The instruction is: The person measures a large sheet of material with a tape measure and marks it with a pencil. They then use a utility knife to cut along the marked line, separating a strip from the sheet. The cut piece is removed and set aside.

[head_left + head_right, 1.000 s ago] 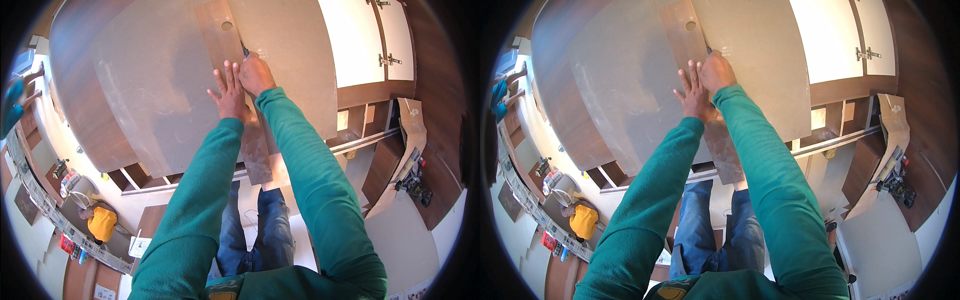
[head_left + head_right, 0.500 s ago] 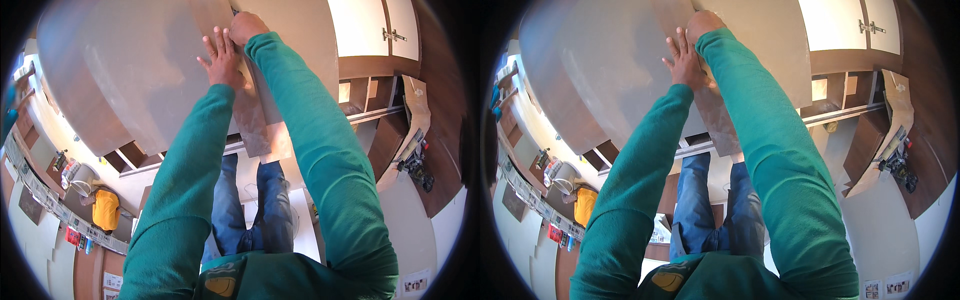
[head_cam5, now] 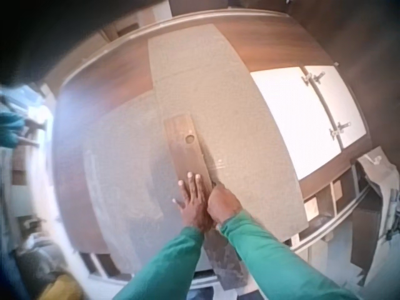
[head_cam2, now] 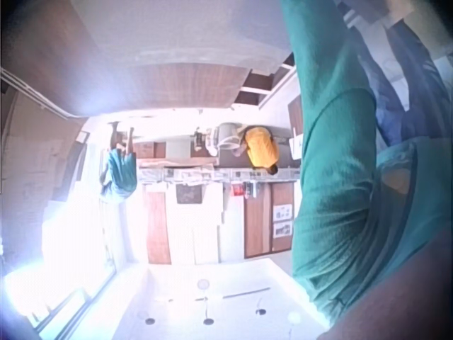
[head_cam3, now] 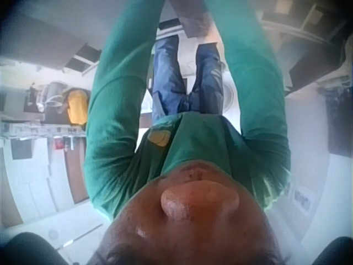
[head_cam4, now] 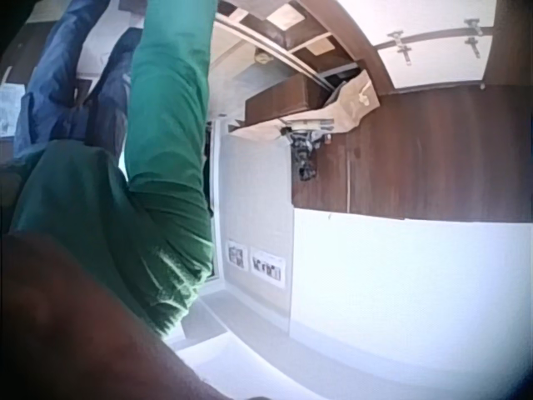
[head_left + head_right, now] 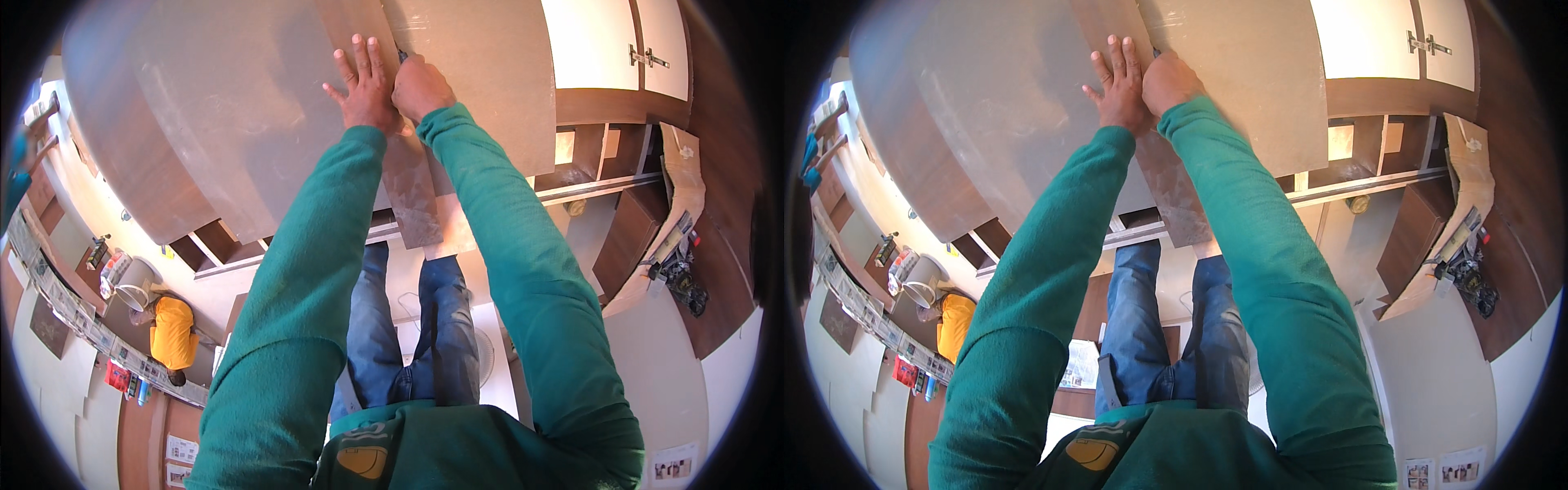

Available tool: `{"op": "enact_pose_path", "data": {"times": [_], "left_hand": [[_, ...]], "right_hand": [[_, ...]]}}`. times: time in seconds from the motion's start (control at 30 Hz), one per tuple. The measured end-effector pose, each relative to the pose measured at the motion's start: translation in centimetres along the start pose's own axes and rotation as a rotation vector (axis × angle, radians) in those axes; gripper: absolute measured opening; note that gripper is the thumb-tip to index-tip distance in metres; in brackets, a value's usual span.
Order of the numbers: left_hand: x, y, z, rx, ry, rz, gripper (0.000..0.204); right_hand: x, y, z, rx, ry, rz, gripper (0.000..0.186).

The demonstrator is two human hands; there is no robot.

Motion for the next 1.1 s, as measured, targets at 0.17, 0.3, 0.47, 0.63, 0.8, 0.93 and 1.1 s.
{"op": "enact_pose_path", "data": {"times": [0.17,0.3,0.47,0.63,0.8,0.93,1.1], "left_hand": [[0.2,0.4,0.2,0.040,0.008,0.116,0.143],[-0.1,0.6,0.4,0.011,0.029,0.014,0.154],[-0.5,1.6,0.7,0.021,0.024,-0.034,0.163],[-1.0,2.6,1.1,0.009,0.040,-0.057,0.159],[-1.2,3.5,1.4,0.001,0.063,-0.125,0.155],[-1.4,3.7,1.7,0.017,0.085,-0.137,0.163],[-1.5,3.5,1.7,0.048,0.086,-0.164,0.170]], "right_hand": [[-2.7,-0.9,2.5,-0.023,-0.083,-0.051,0.046],[-5.0,-2.2,4.8,-0.109,-0.089,-0.052,0.035],[-7.6,-3.5,7.9,-0.067,-0.033,-0.041,0.030],[-12.3,-5.6,12.0,-0.088,-0.125,-0.072,0.025],[-16.6,-7.1,15.3,-0.068,-0.207,-0.129,0.023],[-18.8,-7.9,16.9,-0.053,-0.182,-0.161,0.024],[-21.1,-8.8,18.8,-0.092,-0.214,-0.166,0.025]]}}
Point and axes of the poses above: each hand's wrist, its own x-axis towards the middle knuckle, its own y-axis out of the back of the hand, z = x × y, the point moved 7 cm from there along x, towards the middle knuckle, and after that the axes turned 10 degrees about x, right-handed, at the moved point
